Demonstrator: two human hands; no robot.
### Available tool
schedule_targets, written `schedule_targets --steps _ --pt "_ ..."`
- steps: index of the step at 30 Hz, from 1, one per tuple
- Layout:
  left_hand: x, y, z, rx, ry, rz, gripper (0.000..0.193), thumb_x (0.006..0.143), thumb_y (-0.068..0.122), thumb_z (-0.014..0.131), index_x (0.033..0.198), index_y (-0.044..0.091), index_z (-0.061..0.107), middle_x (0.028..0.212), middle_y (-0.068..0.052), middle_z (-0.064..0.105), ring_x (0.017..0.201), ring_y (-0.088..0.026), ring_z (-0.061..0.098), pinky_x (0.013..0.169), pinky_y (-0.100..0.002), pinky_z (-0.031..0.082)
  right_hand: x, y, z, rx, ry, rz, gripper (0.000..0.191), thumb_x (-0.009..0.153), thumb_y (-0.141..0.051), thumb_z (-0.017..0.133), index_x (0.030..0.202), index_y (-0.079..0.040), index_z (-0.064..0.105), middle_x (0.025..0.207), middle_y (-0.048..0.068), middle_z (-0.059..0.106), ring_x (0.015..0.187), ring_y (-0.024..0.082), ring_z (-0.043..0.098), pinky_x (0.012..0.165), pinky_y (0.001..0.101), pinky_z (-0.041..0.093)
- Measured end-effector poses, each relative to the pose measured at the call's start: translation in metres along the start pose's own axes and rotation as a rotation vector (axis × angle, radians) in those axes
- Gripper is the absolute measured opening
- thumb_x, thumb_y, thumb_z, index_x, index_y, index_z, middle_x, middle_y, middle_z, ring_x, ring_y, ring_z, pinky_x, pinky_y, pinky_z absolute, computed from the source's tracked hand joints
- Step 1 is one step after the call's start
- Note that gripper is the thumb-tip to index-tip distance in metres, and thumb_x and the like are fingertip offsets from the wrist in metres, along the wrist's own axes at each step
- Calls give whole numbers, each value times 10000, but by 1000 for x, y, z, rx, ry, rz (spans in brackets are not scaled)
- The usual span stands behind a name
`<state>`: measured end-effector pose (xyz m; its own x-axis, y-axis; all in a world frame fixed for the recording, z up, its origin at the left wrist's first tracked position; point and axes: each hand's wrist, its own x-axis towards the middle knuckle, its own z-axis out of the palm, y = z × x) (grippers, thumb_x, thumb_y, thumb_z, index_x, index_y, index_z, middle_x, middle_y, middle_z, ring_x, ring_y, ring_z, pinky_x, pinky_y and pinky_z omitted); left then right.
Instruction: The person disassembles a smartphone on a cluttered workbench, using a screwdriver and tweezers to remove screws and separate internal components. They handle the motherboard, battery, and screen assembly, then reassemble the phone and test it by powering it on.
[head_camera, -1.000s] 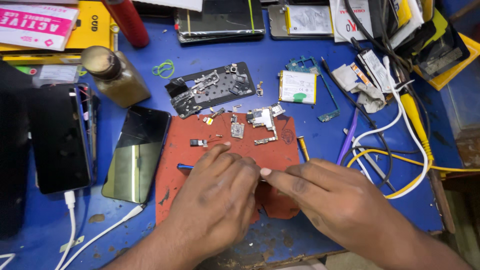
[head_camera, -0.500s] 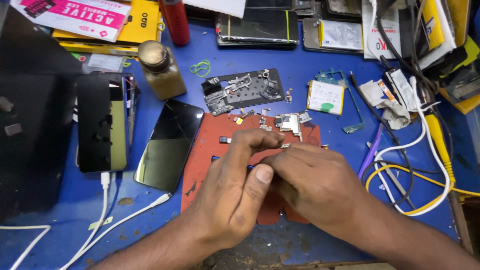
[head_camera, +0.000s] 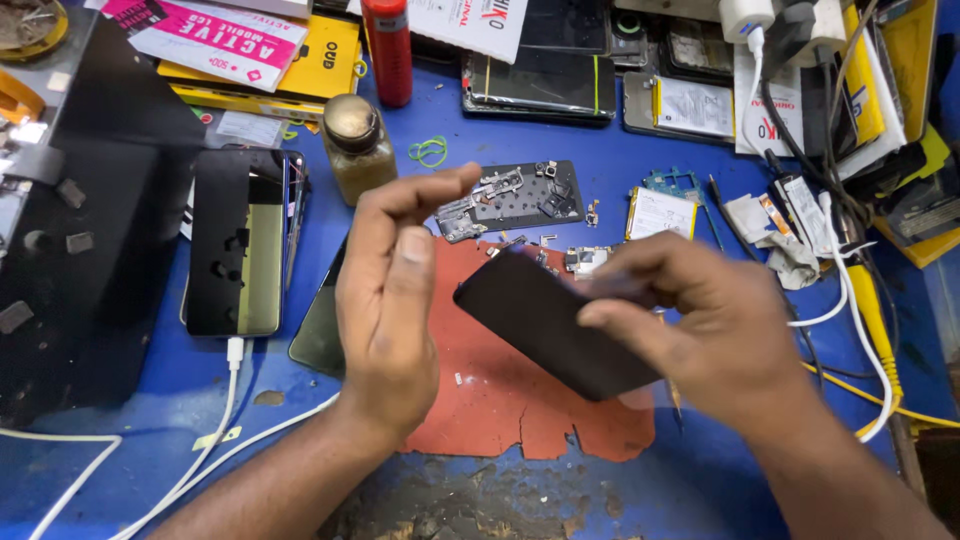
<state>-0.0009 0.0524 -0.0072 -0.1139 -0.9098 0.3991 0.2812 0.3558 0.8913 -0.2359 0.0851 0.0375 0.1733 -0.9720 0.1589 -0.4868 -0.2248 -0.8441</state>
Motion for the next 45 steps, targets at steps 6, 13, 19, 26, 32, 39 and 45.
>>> schedule_targets --steps 6,13,19,26,32,39,45 --pt "-3 -5 16 -763 -116 -469 609 1116 471 316 1417 -27 497 1428 -215 574 1324 -291 549 1190 -463 428 -8 22 12 468 104 279 288 836 -64 811 1076 1 666 958 68 758 820 104 687 690 251 547" --pt "-9 -5 15 -1010 -208 -558 646 1111 514 300 1411 -28 486 1382 -240 607 1335 -339 579 1175 -521 449 -21 35 30 497 155 276 155 880 -61 783 998 7 709 941 67 762 846 85 689 771 247 573" --pt "-12 -8 11 -950 -263 -574 599 1115 464 335 1447 -18 460 1374 -195 582 1353 -291 563 1214 -489 426 -26 40 28 446 170 258 164 849 -43 817 970 9 720 911 66 755 804 81 679 707 237 559" --pt "-11 -10 12 -815 -250 -669 562 1044 420 364 1375 -15 493 1375 -108 558 1341 -240 563 1181 -487 442 -25 26 17 181 194 151 146 816 -53 849 929 -6 771 848 41 734 760 59 621 670 208 500" --pt "-11 -11 14 -791 -344 -677 568 1031 421 419 1374 -18 534 1324 -154 601 1273 -255 592 1142 -452 460 -19 17 16 7 171 100 171 770 -102 871 913 -39 801 834 19 742 724 59 610 648 208 474" --pt "-11 -12 16 -686 -407 -682 567 995 410 434 1353 -16 541 1292 -162 596 1214 -246 602 1056 -419 484 -20 10 19 74 200 114 198 771 -160 870 906 -39 789 818 14 731 696 48 610 611 218 486" --pt "-10 -6 19 -566 -395 -717 611 947 425 465 1405 20 450 1320 -132 531 1281 -219 528 1067 -393 453 -22 4 15 -94 214 0 214 771 -178 869 911 -43 781 827 15 748 708 70 667 640 213 514"
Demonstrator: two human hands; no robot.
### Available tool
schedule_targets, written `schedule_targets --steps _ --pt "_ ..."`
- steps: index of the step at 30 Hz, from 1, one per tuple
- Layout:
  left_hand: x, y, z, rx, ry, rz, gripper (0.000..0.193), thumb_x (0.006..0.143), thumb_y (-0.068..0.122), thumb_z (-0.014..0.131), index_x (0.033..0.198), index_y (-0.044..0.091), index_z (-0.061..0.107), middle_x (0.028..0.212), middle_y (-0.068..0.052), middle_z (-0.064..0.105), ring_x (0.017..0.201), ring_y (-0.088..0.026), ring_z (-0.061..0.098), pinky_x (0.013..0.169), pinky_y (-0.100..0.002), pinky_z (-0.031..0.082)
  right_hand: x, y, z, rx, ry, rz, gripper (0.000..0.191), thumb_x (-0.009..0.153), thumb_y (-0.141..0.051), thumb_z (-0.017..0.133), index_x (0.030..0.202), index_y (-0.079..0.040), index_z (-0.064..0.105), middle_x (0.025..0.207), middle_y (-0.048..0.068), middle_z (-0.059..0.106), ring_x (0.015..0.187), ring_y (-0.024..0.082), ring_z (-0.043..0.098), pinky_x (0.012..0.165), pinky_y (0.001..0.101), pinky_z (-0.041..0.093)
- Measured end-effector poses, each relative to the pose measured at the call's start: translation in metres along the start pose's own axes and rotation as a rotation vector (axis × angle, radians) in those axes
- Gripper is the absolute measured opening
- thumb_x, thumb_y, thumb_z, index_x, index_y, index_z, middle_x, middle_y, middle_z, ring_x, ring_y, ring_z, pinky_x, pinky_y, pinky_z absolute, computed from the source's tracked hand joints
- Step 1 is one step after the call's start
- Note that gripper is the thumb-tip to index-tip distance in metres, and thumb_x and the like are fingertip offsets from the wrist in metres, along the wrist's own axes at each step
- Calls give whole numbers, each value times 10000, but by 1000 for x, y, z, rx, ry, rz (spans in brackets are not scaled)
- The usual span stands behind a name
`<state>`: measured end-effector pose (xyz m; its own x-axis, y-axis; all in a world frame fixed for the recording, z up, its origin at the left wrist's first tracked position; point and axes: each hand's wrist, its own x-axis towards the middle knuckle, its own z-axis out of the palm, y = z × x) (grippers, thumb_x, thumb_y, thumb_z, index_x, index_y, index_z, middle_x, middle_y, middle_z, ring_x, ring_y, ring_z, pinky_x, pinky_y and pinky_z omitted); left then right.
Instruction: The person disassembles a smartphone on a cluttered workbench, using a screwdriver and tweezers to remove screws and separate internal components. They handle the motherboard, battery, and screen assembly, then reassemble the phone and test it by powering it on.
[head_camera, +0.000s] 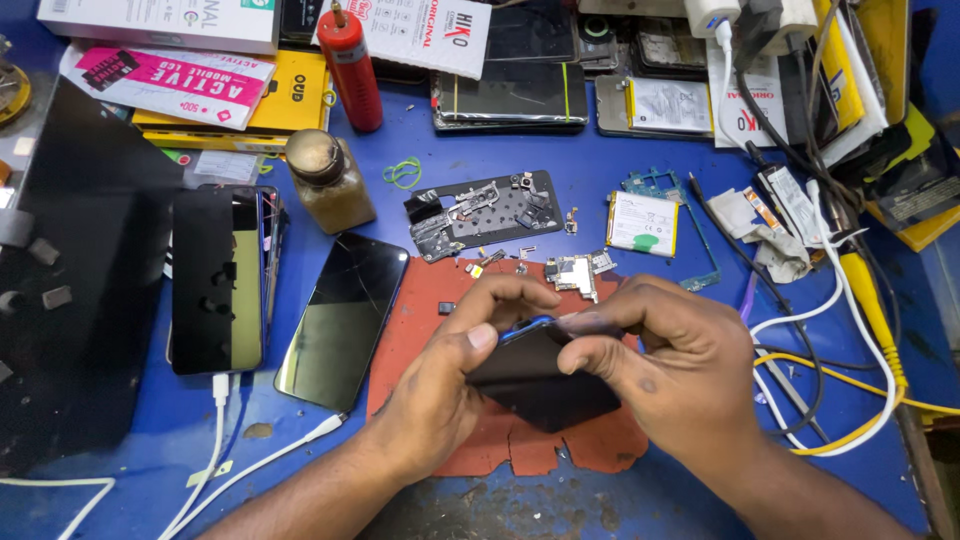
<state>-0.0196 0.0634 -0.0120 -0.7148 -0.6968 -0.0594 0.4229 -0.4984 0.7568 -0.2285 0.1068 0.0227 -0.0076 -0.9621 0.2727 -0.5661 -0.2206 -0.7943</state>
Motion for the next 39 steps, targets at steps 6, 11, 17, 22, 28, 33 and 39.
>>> schedule_targets --steps 6,11,17,22,28,33,39 --pt "1 6 1 54 -33 107 623 957 424 465 1421 8 450 1370 -142 532 1358 -233 510 1171 -401 389 3 -4 1 105 1 13 187 833 -96 818 1007 -36 781 850 31 751 733 96 674 670 225 530" --pt "-3 15 1 133 -41 103 638 950 445 456 1399 -9 475 1387 -164 567 1368 -255 532 1174 -418 394 2 -9 2 97 27 -81 251 793 -60 840 1028 -31 754 938 49 748 807 110 699 702 233 563" --pt "-4 18 4 216 -92 126 636 962 429 430 1402 -28 483 1391 -166 571 1352 -246 552 1180 -406 403 0 -12 -5 105 -23 -71 207 797 -40 846 983 -57 757 873 43 740 724 94 722 616 221 584" --pt "-6 17 3 234 -110 123 600 971 396 427 1368 -48 494 1288 -173 616 1259 -247 592 1123 -396 435 4 -13 -6 92 -51 -211 245 801 -9 841 1025 -62 758 855 37 735 753 106 727 660 227 571" --pt "-9 18 7 459 -105 202 564 985 389 385 1313 -40 549 1239 -156 649 1227 -245 616 1110 -376 455 6 -20 -10 73 -101 -240 276 801 45 815 1043 -78 766 866 23 737 759 98 751 663 221 608" --pt "-11 20 11 616 -81 248 565 1057 428 314 1259 -24 587 1154 -135 673 1143 -231 653 1046 -363 484 11 -28 -17 -50 -134 -375 315 744 0 873 1025 -107 778 860 25 706 742 115 713 633 234 586" --pt "-9 16 11 563 -102 290 636 1097 518 273 1247 -17 582 1119 -119 658 1109 -218 642 1023 -357 488 18 -35 -18 -77 -185 -361 281 730 0 863 978 -103 780 849 22 702 744 119 723 636 249 589"
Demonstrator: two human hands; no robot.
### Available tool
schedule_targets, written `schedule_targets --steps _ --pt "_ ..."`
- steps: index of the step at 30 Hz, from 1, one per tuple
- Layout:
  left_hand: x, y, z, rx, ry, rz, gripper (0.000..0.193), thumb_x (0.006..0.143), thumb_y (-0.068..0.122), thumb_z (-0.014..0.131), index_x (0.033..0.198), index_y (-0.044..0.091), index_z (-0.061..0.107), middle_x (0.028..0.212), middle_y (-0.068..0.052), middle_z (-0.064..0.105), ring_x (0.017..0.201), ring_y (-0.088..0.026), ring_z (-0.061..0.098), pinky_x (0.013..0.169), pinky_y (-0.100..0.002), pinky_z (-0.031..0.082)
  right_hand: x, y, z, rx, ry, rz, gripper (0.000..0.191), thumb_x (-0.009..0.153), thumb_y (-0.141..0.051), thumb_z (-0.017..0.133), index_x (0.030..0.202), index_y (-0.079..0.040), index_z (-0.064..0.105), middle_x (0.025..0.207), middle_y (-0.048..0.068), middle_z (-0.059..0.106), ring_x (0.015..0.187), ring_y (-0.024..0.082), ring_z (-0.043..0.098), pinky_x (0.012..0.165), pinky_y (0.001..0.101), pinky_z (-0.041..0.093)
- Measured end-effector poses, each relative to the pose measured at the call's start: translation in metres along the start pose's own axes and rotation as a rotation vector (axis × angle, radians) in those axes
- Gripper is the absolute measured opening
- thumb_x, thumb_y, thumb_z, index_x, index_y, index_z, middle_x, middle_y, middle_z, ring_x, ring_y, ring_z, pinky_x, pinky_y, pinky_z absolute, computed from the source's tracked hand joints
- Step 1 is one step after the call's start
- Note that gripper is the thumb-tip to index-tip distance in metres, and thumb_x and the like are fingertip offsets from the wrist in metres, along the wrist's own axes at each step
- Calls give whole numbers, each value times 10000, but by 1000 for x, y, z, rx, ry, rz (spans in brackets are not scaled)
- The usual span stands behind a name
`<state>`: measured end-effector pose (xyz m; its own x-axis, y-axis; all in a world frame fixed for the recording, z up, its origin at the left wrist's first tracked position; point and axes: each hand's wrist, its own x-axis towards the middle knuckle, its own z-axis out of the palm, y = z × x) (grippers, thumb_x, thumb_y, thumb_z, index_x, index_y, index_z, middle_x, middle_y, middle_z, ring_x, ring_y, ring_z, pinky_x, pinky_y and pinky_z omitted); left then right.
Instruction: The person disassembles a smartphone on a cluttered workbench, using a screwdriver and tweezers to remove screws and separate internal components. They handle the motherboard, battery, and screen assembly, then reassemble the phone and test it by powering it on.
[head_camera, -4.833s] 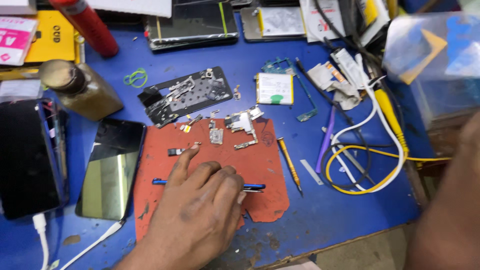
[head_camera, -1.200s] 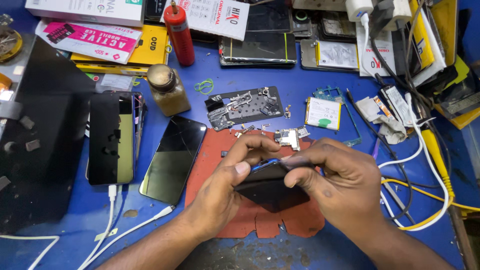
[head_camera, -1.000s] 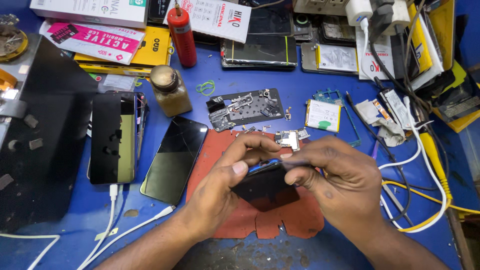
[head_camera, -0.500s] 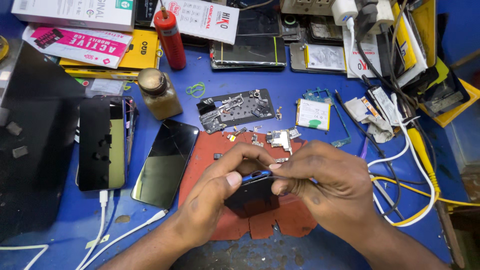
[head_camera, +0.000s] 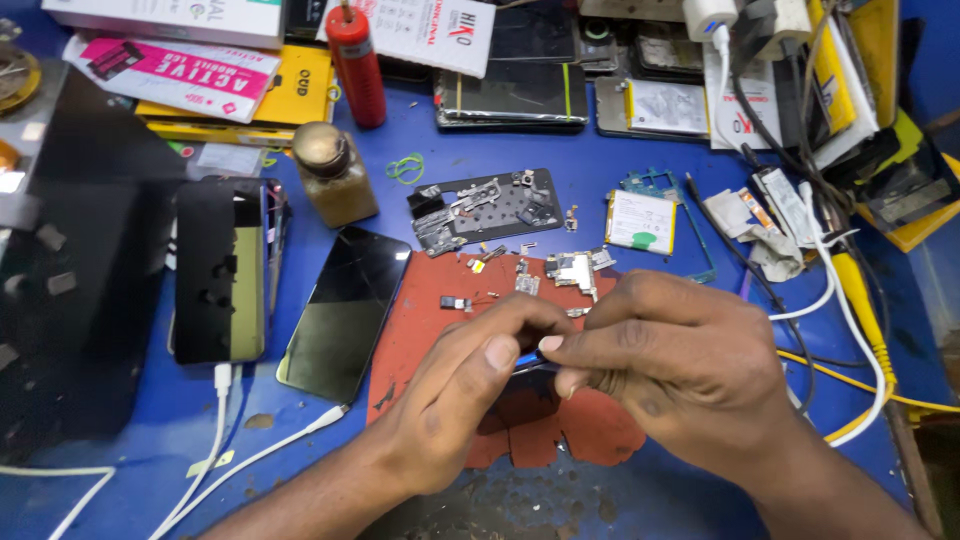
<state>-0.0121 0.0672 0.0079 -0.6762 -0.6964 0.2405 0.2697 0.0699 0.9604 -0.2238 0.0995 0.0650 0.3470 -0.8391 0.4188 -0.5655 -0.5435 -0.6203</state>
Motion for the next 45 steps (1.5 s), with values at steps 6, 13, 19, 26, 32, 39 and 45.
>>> schedule_targets --steps 6,13,19,26,32,39,45 --pt "-1 -5 0 -35 9 54 638 1122 547 270 1196 -10 574 1073 -97 632 1054 -187 610 1004 -346 484 13 -6 1 -7 -30 12 259 715 -32 873 944 -98 773 847 17 706 745 120 723 651 252 593" --pt "-6 -15 2 -20 11 18 723 1129 629 235 1151 -19 554 892 -82 527 836 -165 488 861 -338 434 29 -18 6 -30 -90 -108 206 721 -52 874 890 -100 767 812 8 684 741 138 691 641 269 554" --pt "1 -22 -4 -159 -29 30 922 1045 771 179 1448 -13 449 1217 -111 601 1178 -190 588 1092 -346 450 33 -2 4 90 -117 61 185 758 26 820 921 -40 764 869 43 708 748 117 740 645 227 622" --pt "6 -31 3 -220 -66 -93 1025 932 836 192 1496 4 396 1257 -136 574 1169 -202 578 1026 -370 478 31 16 -12 227 -122 141 202 779 116 759 924 -25 751 845 52 730 752 126 723 644 247 600" --pt "5 -43 10 -219 -69 1 944 975 845 174 1280 3 472 1190 -125 538 1146 -223 558 1052 -399 488 40 -3 -9 30 -214 -63 270 718 65 763 957 -60 753 849 37 698 753 153 718 632 264 587" --pt "2 -46 3 -154 -105 5 895 1006 840 118 1188 33 461 1055 -92 487 1122 -217 542 1060 -405 485 59 -25 -15 -233 -293 -386 151 716 -41 740 862 -55 707 793 54 633 754 246 681 630 376 547" --pt "8 -44 -4 -248 -158 -50 915 1001 782 317 1529 38 385 1316 -88 535 1250 -176 514 1119 -380 437 60 -30 -22 -405 -361 -558 173 793 -141 680 932 -41 707 884 66 637 843 239 657 706 397 510"
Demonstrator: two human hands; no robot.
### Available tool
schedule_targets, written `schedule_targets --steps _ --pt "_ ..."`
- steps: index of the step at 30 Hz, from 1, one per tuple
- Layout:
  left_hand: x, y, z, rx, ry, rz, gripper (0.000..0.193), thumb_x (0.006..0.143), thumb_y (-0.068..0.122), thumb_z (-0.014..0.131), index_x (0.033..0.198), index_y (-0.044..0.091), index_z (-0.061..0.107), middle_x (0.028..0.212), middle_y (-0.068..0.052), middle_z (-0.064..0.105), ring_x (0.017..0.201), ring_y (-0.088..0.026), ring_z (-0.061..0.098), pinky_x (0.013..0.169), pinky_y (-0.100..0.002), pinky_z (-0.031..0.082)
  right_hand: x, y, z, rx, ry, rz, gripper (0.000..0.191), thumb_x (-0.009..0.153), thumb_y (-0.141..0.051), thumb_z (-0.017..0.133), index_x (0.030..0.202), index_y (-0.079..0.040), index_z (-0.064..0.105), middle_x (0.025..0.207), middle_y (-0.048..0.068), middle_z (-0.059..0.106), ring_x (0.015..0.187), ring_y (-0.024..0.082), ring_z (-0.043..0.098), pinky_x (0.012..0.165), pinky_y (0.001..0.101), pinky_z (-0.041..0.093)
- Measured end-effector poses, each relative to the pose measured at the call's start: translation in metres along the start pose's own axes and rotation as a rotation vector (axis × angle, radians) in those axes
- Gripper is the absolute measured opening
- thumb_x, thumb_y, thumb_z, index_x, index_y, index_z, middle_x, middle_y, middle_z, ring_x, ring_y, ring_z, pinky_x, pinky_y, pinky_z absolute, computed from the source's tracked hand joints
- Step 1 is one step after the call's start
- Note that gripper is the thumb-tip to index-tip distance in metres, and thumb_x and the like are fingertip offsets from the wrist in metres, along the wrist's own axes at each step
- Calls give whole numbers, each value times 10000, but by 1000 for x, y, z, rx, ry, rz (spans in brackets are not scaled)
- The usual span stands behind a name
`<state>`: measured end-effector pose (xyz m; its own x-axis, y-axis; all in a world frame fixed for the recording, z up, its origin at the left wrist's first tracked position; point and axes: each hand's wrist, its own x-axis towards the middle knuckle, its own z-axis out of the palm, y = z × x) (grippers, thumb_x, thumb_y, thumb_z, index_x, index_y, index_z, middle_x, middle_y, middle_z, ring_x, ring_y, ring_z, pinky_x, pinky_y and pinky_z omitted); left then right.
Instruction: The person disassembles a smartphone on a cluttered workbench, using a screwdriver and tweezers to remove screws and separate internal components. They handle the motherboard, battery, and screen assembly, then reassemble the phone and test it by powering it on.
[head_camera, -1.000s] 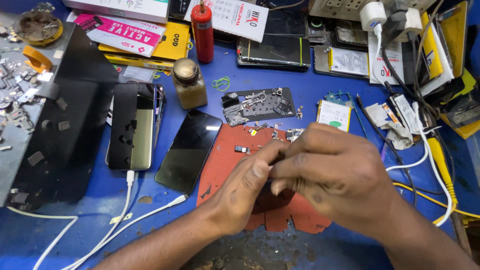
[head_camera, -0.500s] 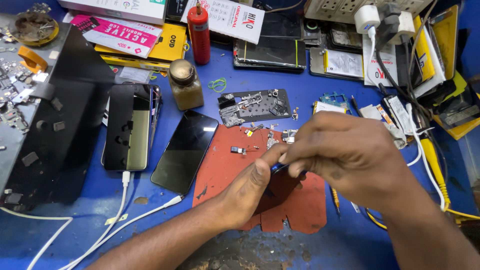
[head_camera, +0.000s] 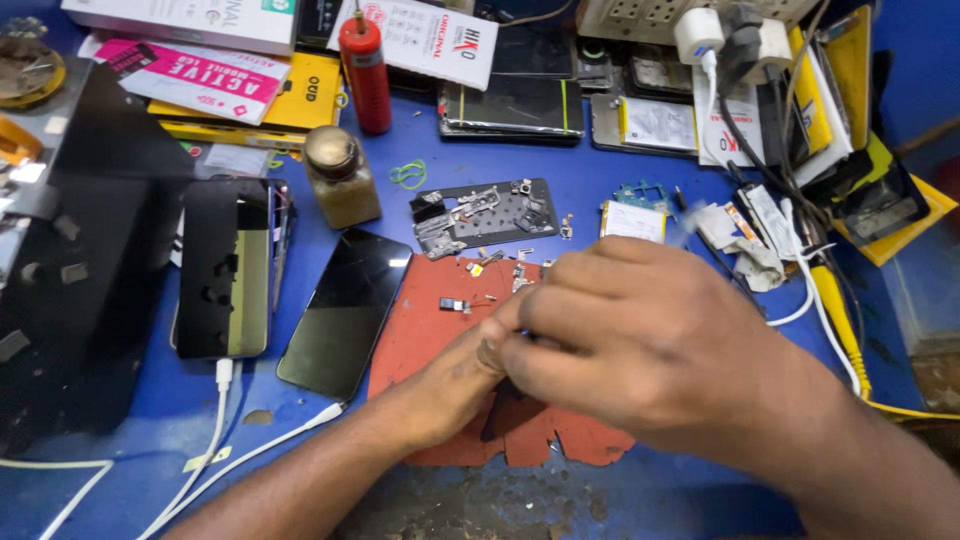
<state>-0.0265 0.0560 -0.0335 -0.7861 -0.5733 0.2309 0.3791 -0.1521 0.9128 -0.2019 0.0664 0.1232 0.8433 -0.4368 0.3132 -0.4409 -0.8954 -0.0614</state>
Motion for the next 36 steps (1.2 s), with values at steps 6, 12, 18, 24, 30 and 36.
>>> schedule_targets --steps 6,12,18,24,30,36 --pt "4 9 -7 104 22 21 801 1070 644 371 1580 35 272 1525 -116 427 1455 -220 392 1208 -391 314 0 -13 12 -144 -45 -119 195 742 -201 677 874 -57 673 896 51 610 955 223 630 977 489 527" --pt "2 13 -1 -147 31 -59 895 1008 650 407 1661 64 231 1602 -167 403 1489 -272 414 1260 -425 324 -6 -23 21 -195 67 -172 163 677 -196 654 768 -60 657 900 56 643 994 217 636 978 431 510" --pt "2 17 -1 -14 91 -34 796 1038 597 413 1612 48 352 1610 -171 426 1488 -263 415 1255 -420 317 -14 -28 36 -173 -11 -238 229 672 -247 622 788 -54 666 910 57 641 1037 241 636 1053 491 500" --pt "3 16 6 20 55 -21 698 1065 539 383 1580 70 421 1593 -146 476 1422 -265 474 1217 -415 380 -16 -42 48 -107 -50 -287 182 789 -248 649 834 -71 660 905 45 605 1031 235 631 1051 426 496" --pt "-4 25 3 -259 -25 -62 808 1032 594 513 1631 87 323 1572 -173 461 1500 -256 439 1275 -420 353 -24 -30 45 -133 17 -197 191 717 -218 679 819 -57 689 869 41 630 952 233 660 983 476 496" --pt "-4 18 1 -60 -55 -33 903 999 696 451 1642 74 326 1541 -158 469 1421 -281 489 1178 -427 446 -35 -31 50 -122 99 -151 64 837 -121 771 817 -110 711 862 -15 650 998 161 687 1098 564 404"
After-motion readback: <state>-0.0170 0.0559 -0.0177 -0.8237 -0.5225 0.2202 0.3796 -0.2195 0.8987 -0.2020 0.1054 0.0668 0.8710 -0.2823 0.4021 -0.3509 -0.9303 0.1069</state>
